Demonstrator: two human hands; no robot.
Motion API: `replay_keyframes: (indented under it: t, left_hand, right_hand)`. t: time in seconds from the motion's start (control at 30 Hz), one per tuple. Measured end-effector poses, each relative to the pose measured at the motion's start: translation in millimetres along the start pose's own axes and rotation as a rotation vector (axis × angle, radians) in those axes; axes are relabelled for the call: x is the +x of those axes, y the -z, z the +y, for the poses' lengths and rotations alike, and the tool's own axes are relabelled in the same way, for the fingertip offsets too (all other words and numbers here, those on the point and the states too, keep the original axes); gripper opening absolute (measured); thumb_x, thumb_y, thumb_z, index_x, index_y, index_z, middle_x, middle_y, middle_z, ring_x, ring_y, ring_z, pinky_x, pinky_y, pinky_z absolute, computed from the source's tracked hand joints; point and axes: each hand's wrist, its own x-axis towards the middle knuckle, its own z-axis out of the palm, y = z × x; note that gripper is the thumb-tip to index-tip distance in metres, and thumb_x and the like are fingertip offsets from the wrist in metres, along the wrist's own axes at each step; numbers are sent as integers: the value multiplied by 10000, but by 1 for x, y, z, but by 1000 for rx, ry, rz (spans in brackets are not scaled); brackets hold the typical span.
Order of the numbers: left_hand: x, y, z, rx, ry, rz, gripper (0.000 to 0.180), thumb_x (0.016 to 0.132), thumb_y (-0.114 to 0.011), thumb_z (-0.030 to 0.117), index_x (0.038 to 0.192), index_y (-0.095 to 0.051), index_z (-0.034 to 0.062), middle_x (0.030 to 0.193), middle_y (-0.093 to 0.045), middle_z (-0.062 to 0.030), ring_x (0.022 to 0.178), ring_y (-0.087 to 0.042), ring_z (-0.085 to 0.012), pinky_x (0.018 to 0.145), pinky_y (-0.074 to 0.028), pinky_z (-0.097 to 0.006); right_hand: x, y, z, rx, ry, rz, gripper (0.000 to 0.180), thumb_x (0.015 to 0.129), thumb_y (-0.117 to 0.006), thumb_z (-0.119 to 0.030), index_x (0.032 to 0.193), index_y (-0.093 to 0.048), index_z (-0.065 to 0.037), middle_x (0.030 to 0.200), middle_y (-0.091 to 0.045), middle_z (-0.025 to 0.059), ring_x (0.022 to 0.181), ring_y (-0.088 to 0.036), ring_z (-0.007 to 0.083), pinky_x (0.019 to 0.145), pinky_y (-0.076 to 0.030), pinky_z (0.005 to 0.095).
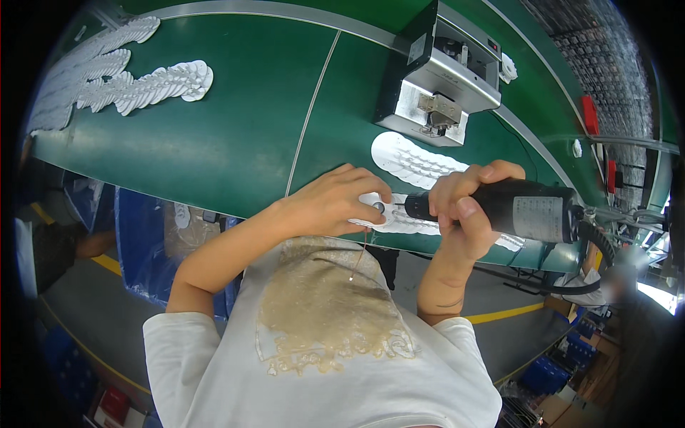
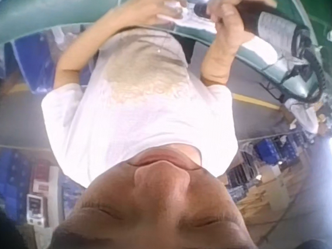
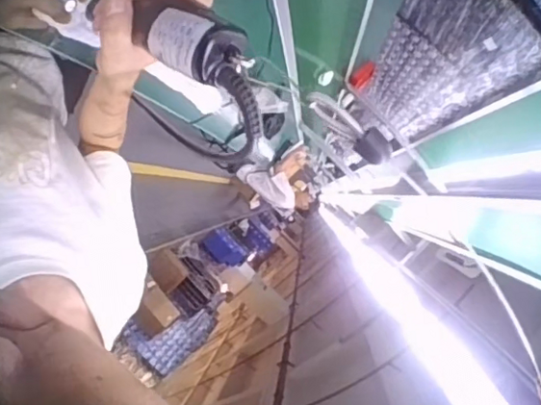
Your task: The worker is assembling electronic components onto circular LED boards using an electric screwdriver on a factory assembly line.
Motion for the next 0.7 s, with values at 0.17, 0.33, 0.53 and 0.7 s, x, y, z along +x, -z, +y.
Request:
replay_keyframes:
  t: [0.17, 0.33, 0.53, 0.7]
  left_hand:
    - [1, 0, 1, -4, -8, 5, 217, 648, -726, 110, 857, -679, 142, 1091, -554, -5, 1031, -518, -192, 832, -396, -353]
    - [1, -1, 1, -2, -1, 5, 207, 649, -718, 101, 847, -682, 148, 1091, -556, -4, 1032, -521, -188, 830, -398, -348]
    - [1, -1, 0, 5, -6, 28, 192, 652, -714, 104, 834, -681, 156, 1087, -558, 1, 1022, -528, -182, 821, -404, -345]
    - [0, -1, 1, 18, -12, 44, 183, 650, -717, 112, 824, -676, 150, 1083, -559, 2, 1018, -530, -179, 824, -405, -344]
  right_hand:
    - [-4, 2, 5, -33, -32, 1, 358, 710, -571, -23, 1018, -389, -39, 581, -445, 55, 389, -392, 117, 397, -367, 267]
    - [-10, 4, 9, -51, -28, -54, 381, 677, -567, 104, 1004, -404, -4, 652, -547, 88, 541, -536, 139, 533, -465, 256]
    - [-9, 4, 11, -287, 0, -180, 330, 711, -542, 89, 964, -378, -45, 605, -452, 58, 435, -426, 124, 437, -409, 273]
    - [-8, 4, 13, -228, 2, -193, 329, 711, -578, 54, 959, -384, -40, 593, -449, 59, 432, -424, 124, 431, -400, 272]
